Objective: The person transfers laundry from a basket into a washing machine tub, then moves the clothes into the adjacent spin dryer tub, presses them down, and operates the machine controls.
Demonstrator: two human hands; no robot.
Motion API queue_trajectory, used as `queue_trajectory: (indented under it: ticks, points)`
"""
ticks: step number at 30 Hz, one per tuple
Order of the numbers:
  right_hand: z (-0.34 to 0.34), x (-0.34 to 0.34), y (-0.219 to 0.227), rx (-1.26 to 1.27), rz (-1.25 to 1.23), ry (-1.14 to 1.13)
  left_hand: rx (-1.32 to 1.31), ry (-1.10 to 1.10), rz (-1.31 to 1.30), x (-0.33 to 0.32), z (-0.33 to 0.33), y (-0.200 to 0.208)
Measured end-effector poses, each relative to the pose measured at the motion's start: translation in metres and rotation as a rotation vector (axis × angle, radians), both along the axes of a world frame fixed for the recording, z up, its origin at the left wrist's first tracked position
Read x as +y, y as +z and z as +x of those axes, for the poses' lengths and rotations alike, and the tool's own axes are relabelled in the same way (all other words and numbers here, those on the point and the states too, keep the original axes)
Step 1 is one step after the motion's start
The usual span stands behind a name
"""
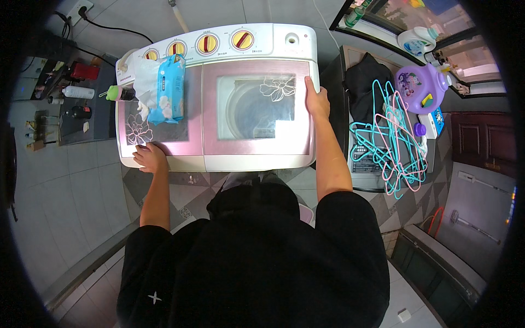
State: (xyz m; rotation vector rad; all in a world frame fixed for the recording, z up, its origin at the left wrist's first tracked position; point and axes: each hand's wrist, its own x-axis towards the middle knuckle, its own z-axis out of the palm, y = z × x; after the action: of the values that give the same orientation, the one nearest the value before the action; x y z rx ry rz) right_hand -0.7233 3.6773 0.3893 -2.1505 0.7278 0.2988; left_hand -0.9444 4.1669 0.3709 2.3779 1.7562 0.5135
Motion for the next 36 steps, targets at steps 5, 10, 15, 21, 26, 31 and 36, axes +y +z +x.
queue_trajectory:
  ticks: [5, 10, 15, 21, 26, 31, 36]
  points:
    - [0.0, 0.0, 0.003, 0.002, 0.008, 0.004, 0.008, -0.003, 0.021, 0.002, 0.0, -0.005]
    - [0.0, -0.001, -0.002, -0.013, 0.011, -0.001, 0.002, 0.011, 0.038, 0.007, 0.0, -0.013]
    - [-0.001, 0.001, 0.004, -0.01, 0.001, 0.0, -0.004, -0.006, 0.04, 0.008, -0.001, -0.013]
    - [-0.003, 0.002, 0.01, -0.018, -0.01, -0.002, 0.01, 0.002, 0.028, 0.006, 0.0, -0.011]
    - [-0.001, 0.002, 0.003, -0.026, -0.002, 0.002, 0.03, 0.001, 0.077, 0.009, -0.001, -0.017]
    - [-0.003, 0.004, 0.008, -0.023, -0.009, 0.002, 0.036, -0.001, 0.115, 0.008, -0.001, -0.015]
    - [-0.001, 0.0, 0.005, -0.021, -0.026, 0.004, 0.071, -0.004, 0.038, 0.006, 0.0, -0.01]
